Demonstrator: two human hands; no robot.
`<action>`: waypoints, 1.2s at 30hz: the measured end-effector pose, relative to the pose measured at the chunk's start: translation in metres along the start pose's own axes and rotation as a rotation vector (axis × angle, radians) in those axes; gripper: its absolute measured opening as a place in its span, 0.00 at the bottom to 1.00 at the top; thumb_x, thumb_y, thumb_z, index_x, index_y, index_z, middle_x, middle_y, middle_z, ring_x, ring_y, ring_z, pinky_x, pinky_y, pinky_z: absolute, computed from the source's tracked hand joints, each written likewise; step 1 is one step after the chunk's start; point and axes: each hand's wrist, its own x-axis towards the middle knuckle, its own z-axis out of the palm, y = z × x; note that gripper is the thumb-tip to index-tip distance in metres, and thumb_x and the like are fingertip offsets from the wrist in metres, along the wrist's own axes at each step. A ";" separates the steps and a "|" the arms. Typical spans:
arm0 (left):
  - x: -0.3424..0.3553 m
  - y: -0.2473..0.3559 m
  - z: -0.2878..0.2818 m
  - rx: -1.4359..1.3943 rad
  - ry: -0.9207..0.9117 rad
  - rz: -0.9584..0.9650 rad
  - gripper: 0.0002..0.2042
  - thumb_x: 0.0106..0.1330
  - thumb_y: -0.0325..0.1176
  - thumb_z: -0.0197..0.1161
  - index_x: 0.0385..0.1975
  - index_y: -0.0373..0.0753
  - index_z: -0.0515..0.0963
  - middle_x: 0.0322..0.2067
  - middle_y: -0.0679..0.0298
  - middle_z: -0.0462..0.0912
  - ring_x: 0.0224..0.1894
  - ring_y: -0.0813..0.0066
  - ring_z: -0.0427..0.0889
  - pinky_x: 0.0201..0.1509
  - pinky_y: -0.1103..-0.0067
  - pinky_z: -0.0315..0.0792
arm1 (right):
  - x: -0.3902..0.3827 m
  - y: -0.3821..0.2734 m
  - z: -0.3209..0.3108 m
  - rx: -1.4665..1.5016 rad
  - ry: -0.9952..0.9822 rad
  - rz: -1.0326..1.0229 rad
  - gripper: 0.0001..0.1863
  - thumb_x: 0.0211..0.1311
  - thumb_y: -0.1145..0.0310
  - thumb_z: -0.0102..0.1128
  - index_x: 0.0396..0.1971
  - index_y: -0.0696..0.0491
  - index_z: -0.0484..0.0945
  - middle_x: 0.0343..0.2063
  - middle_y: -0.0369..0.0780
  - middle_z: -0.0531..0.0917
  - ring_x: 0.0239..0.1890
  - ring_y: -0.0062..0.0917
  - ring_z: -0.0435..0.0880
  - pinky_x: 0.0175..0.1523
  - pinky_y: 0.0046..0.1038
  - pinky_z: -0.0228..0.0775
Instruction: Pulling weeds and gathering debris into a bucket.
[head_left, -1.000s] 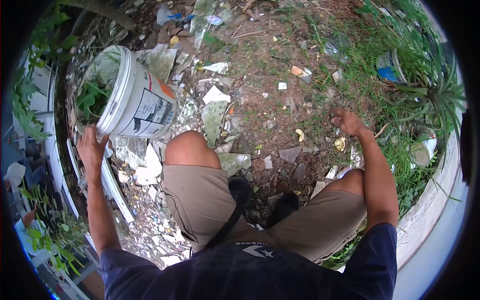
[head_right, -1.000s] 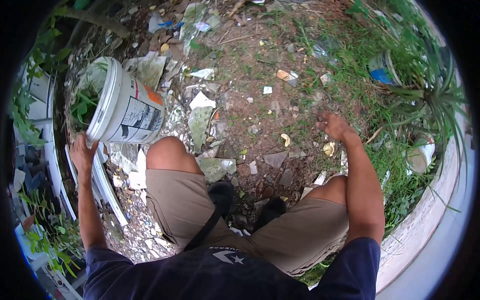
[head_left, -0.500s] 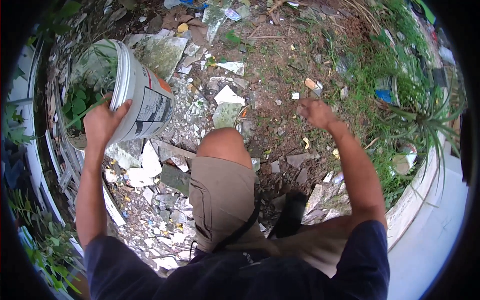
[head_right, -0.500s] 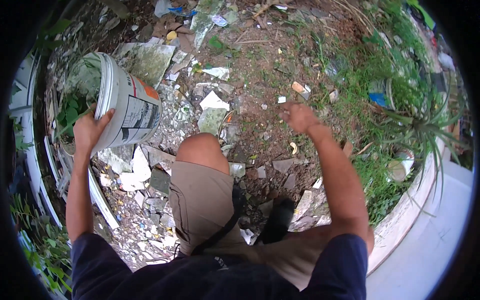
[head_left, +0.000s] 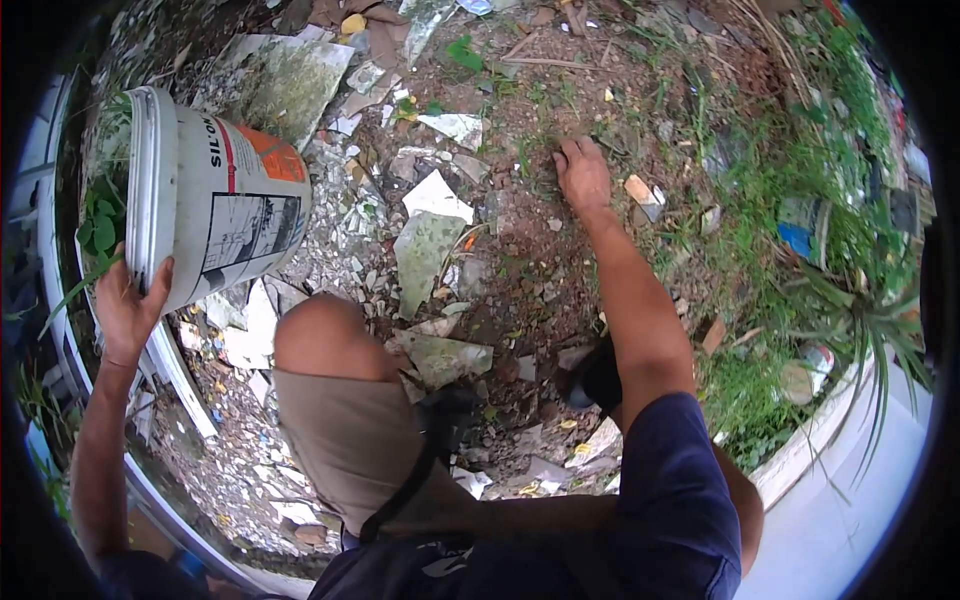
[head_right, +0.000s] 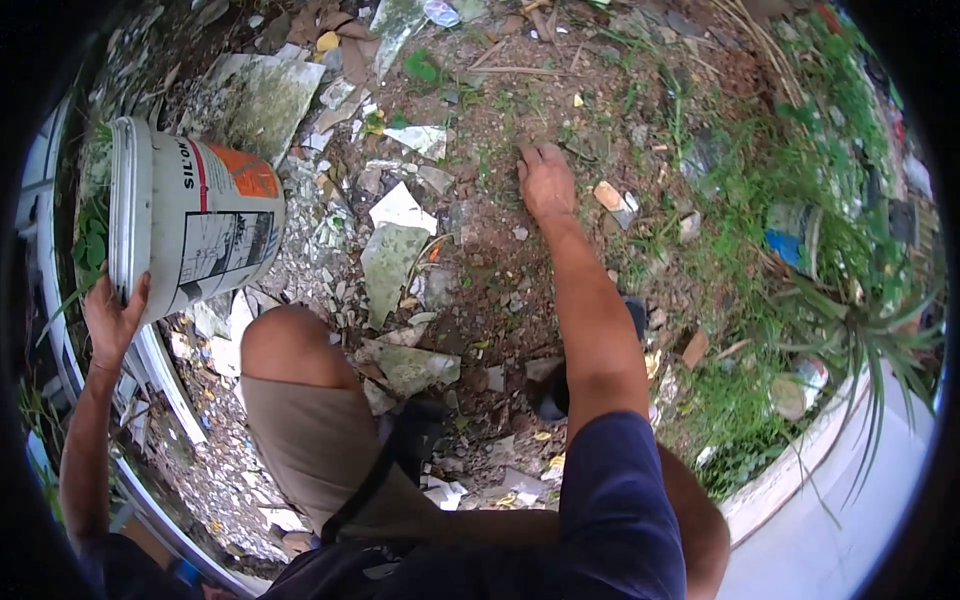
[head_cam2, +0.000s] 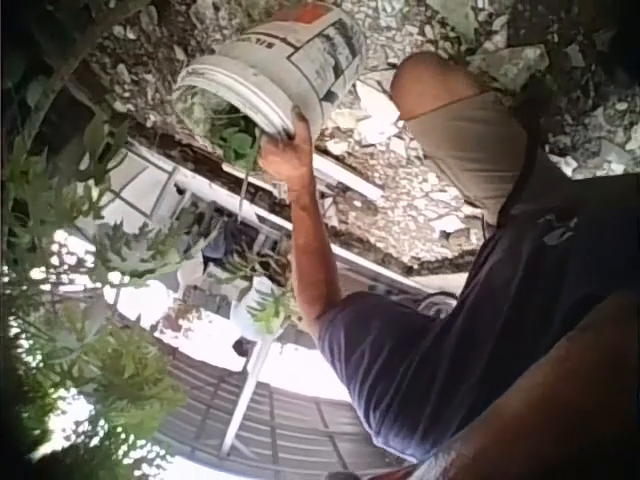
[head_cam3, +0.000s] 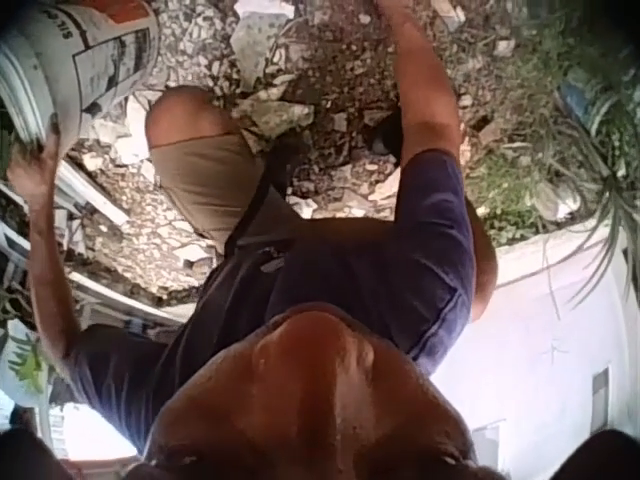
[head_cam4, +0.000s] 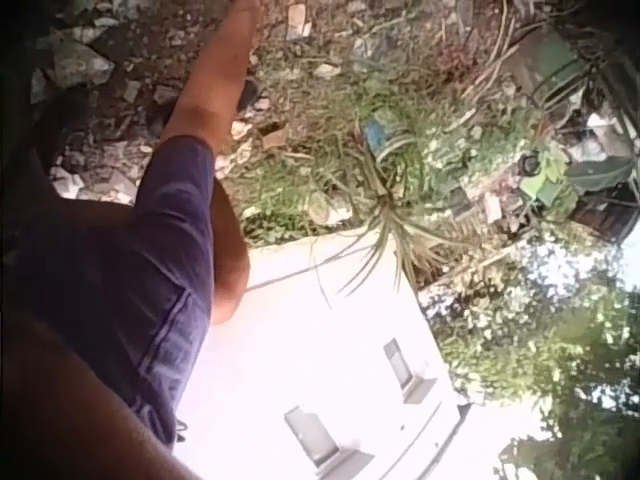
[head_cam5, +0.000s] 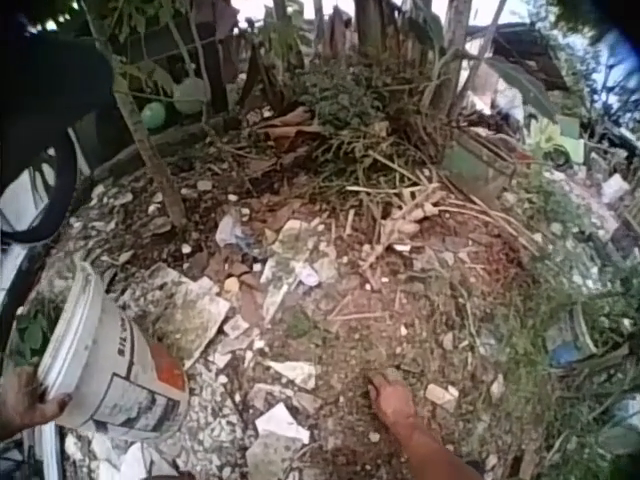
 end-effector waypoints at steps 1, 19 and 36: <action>-0.005 -0.005 0.001 0.020 -0.006 -0.009 0.19 0.49 0.38 0.64 0.33 0.28 0.71 0.24 0.50 0.76 0.27 0.55 0.76 0.32 0.70 0.69 | 0.009 -0.004 0.008 -0.040 0.013 -0.022 0.15 0.50 0.70 0.53 0.41 0.47 0.73 0.37 0.43 0.74 0.41 0.36 0.72 0.47 0.35 0.65; -0.010 -0.005 -0.004 0.204 0.005 -0.106 0.23 0.49 0.40 0.65 0.36 0.26 0.70 0.25 0.47 0.77 0.26 0.53 0.77 0.32 0.72 0.70 | 0.040 0.040 -0.021 0.063 0.180 -0.089 0.07 0.49 0.68 0.57 0.29 0.49 0.79 0.24 0.44 0.76 0.30 0.37 0.76 0.38 0.35 0.68; -0.004 0.012 -0.006 0.139 -0.015 -0.091 0.19 0.49 0.37 0.64 0.32 0.27 0.71 0.23 0.49 0.77 0.25 0.58 0.78 0.31 0.74 0.71 | 0.020 -0.006 0.016 -0.693 -0.287 -0.151 0.10 0.54 0.66 0.43 0.33 0.50 0.74 0.35 0.36 0.70 0.41 0.26 0.68 0.39 0.30 0.60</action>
